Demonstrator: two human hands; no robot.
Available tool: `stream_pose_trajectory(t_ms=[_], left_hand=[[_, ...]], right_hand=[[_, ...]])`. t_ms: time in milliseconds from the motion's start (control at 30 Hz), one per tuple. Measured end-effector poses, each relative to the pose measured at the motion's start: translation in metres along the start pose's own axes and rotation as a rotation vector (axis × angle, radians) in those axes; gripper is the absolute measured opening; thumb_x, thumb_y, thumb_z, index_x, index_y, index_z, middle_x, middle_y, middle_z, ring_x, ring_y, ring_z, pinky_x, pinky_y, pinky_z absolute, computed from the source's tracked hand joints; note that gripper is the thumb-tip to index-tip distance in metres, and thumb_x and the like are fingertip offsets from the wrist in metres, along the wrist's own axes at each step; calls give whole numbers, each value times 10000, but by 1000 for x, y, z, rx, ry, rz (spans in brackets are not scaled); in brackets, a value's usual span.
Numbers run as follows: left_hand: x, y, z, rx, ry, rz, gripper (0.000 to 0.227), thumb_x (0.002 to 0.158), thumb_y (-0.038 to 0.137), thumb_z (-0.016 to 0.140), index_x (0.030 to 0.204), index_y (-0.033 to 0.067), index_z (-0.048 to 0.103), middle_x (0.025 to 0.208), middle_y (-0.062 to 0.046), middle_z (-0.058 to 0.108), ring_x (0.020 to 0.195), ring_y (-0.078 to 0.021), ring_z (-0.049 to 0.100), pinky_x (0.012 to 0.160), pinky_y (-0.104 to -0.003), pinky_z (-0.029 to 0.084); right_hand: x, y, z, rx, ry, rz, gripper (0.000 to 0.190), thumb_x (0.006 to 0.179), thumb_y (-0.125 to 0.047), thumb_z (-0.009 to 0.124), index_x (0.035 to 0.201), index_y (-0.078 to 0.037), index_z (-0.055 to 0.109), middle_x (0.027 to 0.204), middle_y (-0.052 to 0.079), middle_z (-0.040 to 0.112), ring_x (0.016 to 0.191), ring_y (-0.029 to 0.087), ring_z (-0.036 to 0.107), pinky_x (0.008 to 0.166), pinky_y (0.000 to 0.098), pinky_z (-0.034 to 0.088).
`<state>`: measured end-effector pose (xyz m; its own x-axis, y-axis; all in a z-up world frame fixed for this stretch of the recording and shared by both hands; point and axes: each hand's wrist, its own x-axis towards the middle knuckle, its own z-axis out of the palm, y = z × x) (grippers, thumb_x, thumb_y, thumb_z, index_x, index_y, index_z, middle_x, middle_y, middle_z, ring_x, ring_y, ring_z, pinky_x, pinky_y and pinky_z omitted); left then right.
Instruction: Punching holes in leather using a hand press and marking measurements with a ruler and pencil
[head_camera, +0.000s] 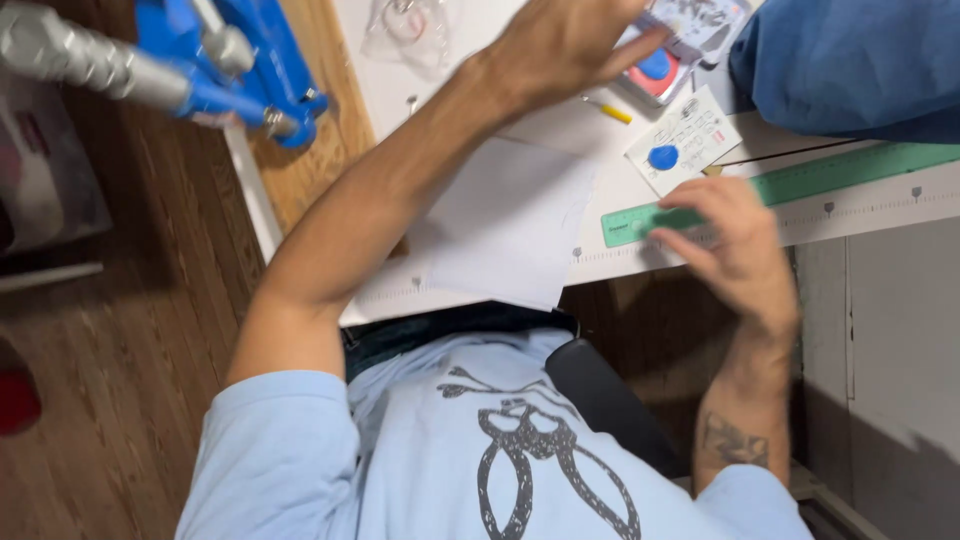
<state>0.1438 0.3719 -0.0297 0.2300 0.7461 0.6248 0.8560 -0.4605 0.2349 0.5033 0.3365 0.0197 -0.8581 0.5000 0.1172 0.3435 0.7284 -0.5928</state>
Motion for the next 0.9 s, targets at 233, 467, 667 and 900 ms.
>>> stream_pose_trajectory(t_ms=[233, 467, 667, 900], left_hand=[[-155, 140, -112, -44, -173, 117, 605, 1272, 523, 506, 1057, 80, 857, 1341, -196, 861, 1221, -373, 863, 1071, -486, 715], [-216, 201, -106, 180, -348, -43, 472, 1005, 373, 941, 1382, 150, 767, 1578, -69, 748, 1521, -269, 668, 1333, -467, 496], [-199, 233, -84, 435, -229, -241, 535, 1080, 609, 865, 1357, 160, 778, 1497, -93, 778, 1363, -268, 718, 1073, -442, 558], [-235, 202, -126, 135, -352, -247, 153, 1179, 160, 655, 1310, 147, 734, 1450, -81, 716, 1635, -395, 559, 1402, -683, 317]], right_hand=[[14, 9, -16, 75, -48, -75, 144, 1129, 30, 931, 1211, -11, 820, 1194, 128, 798, 1010, 237, 676, 865, 354, 537], [12, 13, -1, -195, 58, -224, 216, 1196, -50, 929, 1391, 6, 854, 1339, 195, 793, 1213, 381, 694, 1052, 505, 571], [-22, 19, -11, -298, 73, -244, 295, 1182, -94, 959, 1434, 21, 859, 1445, 223, 785, 1343, 412, 692, 1175, 543, 530], [-78, 20, 3, -455, -33, -330, 805, 924, -484, 1003, 1546, -55, 727, 1706, 233, 697, 1625, 459, 647, 1320, 594, 496]])
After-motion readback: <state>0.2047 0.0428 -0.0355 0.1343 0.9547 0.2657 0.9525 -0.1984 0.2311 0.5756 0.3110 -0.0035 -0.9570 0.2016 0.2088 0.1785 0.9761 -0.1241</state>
